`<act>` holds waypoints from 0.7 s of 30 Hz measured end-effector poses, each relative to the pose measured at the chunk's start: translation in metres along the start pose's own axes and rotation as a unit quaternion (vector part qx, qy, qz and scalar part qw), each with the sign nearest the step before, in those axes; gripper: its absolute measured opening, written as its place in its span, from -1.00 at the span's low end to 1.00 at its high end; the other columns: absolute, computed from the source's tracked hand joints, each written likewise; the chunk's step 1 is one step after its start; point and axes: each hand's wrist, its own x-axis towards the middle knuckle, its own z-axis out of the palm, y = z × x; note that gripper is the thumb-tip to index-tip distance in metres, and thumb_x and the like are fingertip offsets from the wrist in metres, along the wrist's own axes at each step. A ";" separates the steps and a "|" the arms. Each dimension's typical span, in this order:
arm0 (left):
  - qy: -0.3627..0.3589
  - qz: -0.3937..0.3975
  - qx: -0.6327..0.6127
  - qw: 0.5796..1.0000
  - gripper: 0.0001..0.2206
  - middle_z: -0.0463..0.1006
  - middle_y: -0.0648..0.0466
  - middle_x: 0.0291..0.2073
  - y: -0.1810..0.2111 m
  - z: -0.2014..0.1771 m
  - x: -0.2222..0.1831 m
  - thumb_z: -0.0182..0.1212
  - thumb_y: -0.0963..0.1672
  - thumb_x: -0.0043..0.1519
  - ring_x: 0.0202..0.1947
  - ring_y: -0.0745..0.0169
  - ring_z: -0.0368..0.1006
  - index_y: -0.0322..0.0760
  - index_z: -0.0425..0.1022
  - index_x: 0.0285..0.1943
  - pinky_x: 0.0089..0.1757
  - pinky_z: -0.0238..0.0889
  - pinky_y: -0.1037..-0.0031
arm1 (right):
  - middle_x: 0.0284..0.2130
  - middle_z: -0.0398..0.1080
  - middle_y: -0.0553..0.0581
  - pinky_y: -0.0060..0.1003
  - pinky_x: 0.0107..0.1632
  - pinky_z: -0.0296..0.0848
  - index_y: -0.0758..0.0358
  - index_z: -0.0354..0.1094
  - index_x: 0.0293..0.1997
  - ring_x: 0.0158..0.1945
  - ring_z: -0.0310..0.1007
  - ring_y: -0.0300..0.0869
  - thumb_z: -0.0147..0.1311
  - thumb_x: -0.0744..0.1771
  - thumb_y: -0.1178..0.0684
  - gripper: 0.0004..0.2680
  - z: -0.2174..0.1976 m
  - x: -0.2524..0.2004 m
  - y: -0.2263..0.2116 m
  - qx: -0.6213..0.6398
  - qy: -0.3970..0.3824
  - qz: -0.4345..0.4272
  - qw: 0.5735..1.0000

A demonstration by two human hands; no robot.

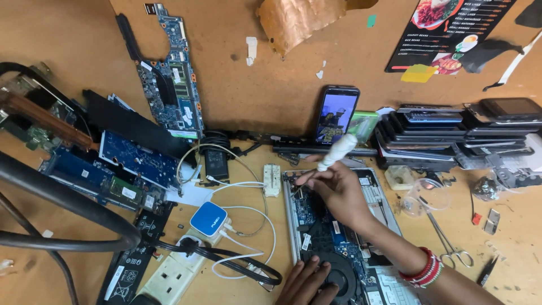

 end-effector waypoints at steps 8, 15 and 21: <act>0.053 -0.030 -0.057 0.997 -0.63 0.60 -0.07 0.18 0.004 -0.007 0.002 0.20 0.00 0.36 0.32 -0.16 0.41 -0.19 0.46 0.28 0.20 0.27 0.00 | -0.17 0.63 0.28 -0.21 0.03 0.64 0.28 0.20 0.26 -0.05 0.67 -0.04 0.02 0.32 0.35 -0.65 -0.024 -0.045 -0.047 -0.045 0.054 0.048 0.996; -0.061 -0.148 -0.077 0.984 -0.31 0.41 -0.06 0.38 0.010 -0.015 0.005 0.49 -0.05 0.17 0.45 -0.09 0.18 -0.27 0.26 0.48 0.26 0.11 0.12 | -0.23 0.59 0.39 -0.18 -0.15 0.73 0.31 0.16 0.23 -0.19 0.71 0.08 0.07 0.26 0.46 -0.58 -0.036 -0.102 -0.055 0.010 0.099 0.060 0.993; -0.016 -0.125 -0.038 0.991 -0.74 0.40 -0.07 0.33 0.019 -0.022 0.017 0.34 -0.03 0.26 0.42 -0.14 0.22 -0.20 0.60 0.03 0.24 0.17 0.09 | -0.41 0.62 0.48 -0.19 -0.45 0.64 0.28 0.19 0.25 -0.38 0.71 0.13 0.15 0.15 0.55 -0.45 -0.016 -0.143 -0.052 0.104 0.174 0.068 0.977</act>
